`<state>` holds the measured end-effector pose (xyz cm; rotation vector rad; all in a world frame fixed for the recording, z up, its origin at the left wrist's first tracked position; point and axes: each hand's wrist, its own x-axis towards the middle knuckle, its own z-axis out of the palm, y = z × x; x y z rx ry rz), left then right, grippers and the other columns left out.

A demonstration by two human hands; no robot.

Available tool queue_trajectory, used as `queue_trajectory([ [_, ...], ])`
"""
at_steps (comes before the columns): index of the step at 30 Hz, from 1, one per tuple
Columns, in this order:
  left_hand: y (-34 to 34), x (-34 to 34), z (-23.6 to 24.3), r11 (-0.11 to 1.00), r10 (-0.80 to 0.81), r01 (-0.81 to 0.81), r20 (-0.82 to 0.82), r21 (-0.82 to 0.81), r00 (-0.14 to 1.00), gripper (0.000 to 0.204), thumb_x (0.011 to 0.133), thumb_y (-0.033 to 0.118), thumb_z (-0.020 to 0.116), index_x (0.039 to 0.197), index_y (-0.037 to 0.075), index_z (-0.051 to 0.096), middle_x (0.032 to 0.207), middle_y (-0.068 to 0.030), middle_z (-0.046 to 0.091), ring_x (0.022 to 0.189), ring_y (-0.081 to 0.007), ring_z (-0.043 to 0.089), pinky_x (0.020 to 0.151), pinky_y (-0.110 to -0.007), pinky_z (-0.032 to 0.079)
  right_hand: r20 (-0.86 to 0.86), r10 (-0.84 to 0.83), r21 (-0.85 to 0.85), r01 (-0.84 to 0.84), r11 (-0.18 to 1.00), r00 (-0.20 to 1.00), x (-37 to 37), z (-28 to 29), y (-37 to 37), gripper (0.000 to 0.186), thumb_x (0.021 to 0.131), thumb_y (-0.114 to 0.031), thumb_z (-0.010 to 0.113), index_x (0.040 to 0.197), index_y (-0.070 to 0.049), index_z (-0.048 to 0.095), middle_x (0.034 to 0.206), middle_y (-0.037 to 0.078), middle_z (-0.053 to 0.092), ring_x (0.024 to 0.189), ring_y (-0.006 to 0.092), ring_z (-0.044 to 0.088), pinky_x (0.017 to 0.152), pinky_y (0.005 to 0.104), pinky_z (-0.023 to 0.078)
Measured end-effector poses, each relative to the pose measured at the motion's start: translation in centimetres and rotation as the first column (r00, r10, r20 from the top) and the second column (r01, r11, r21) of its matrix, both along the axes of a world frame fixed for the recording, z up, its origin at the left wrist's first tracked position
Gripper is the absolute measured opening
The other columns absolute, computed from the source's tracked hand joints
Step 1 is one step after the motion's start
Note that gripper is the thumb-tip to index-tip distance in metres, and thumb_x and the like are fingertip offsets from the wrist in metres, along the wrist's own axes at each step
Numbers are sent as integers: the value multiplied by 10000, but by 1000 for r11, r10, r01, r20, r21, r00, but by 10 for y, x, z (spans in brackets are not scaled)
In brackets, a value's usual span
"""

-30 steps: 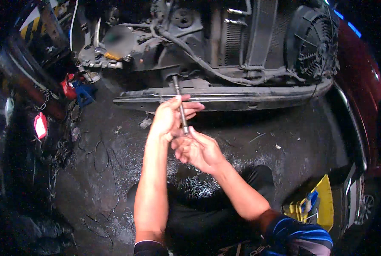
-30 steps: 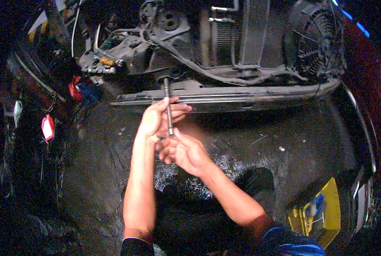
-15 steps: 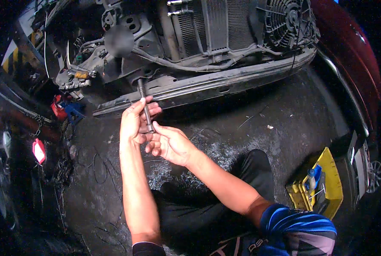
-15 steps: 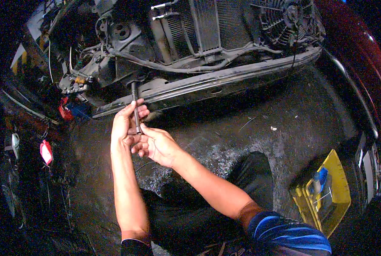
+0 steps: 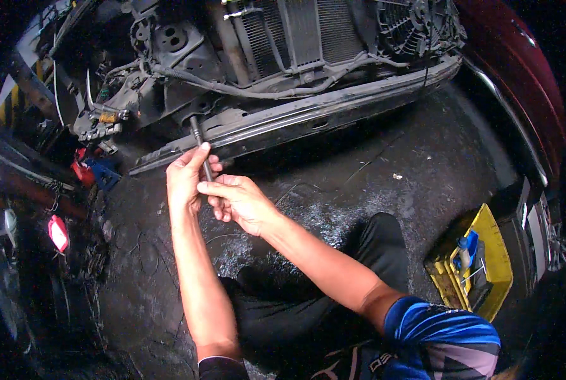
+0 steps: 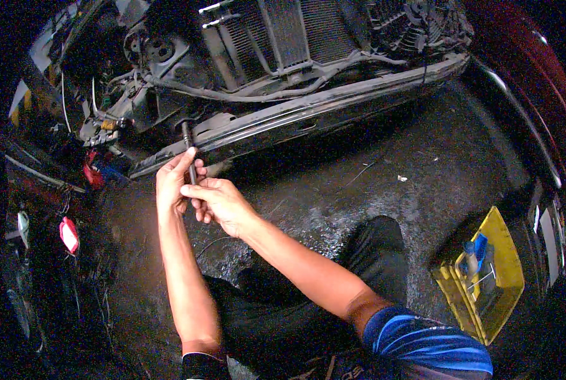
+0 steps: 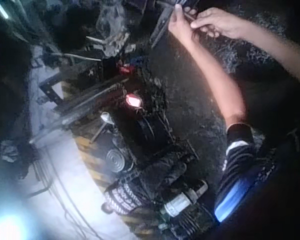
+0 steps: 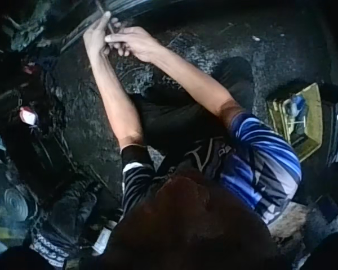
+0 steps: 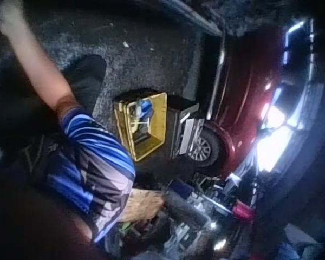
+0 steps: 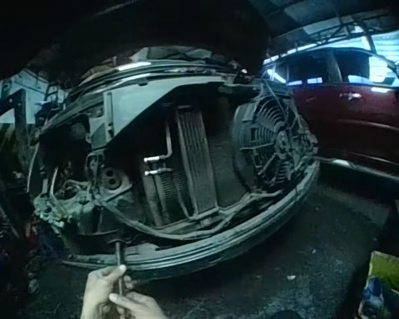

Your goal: The person unfastens bolts from the front bumper structure of a car using a socket wrench and a sliding T-handle tool.

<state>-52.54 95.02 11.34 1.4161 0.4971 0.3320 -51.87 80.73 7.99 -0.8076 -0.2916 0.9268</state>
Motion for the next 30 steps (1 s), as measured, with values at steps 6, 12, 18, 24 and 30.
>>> queue_trajectory([
  [6, 7, 6, -13, 918, -134, 206, 223, -340, 966, 417, 1021, 240, 543, 1272, -94, 543, 1108, -235, 683, 981, -298, 705, 875, -381, 587, -291, 250, 436, -105, 894, 924, 2, -14, -9, 249, 1042, -272, 509, 1145, -61, 593, 950, 95, 663, 735, 137, 619, 617, 218, 496],
  [12, -3, 4, -4, 975, -80, 101, 112, -198, 991, 384, 996, 281, 606, 1185, -54, 619, 939, -143, 707, 790, -199, 702, 719, -325, 600, -117, 66, 182, -44, 982, 991, 2, -11, -6, 225, 1018, -259, 574, 1072, -45, 624, 805, 33, 642, 659, 92, 600, 571, 207, 482],
  [18, 3, 5, -8, 953, -74, 119, 168, -279, 983, 318, 973, 223, 629, 1138, -48, 626, 931, -158, 707, 774, -217, 716, 684, -307, 593, -178, 181, 256, -132, 958, 967, -3, -11, -1, 237, 1021, -255, 568, 1082, -32, 621, 832, 53, 647, 651, 101, 577, 544, 204, 456],
  [24, 12, 9, -22, 848, -140, 257, 270, -464, 952, 373, 997, 267, 592, 1203, -42, 622, 959, -115, 697, 839, -214, 705, 783, -336, 594, -347, 184, 380, -41, 924, 920, -9, -14, 6, 217, 1020, -210, 564, 1105, -17, 612, 896, 84, 664, 680, 117, 588, 582, 224, 462],
  [30, 2, 2, -8, 833, -177, 286, 261, -474, 949, 393, 1001, 313, 600, 1212, -17, 619, 851, -39, 664, 733, -157, 681, 662, -277, 584, 25, -4, -21, 5, 1000, 1000, -3, 16, -2, 153, 966, -213, 662, 958, -60, 650, 736, -4, 632, 610, 68, 589, 555, 202, 467],
])
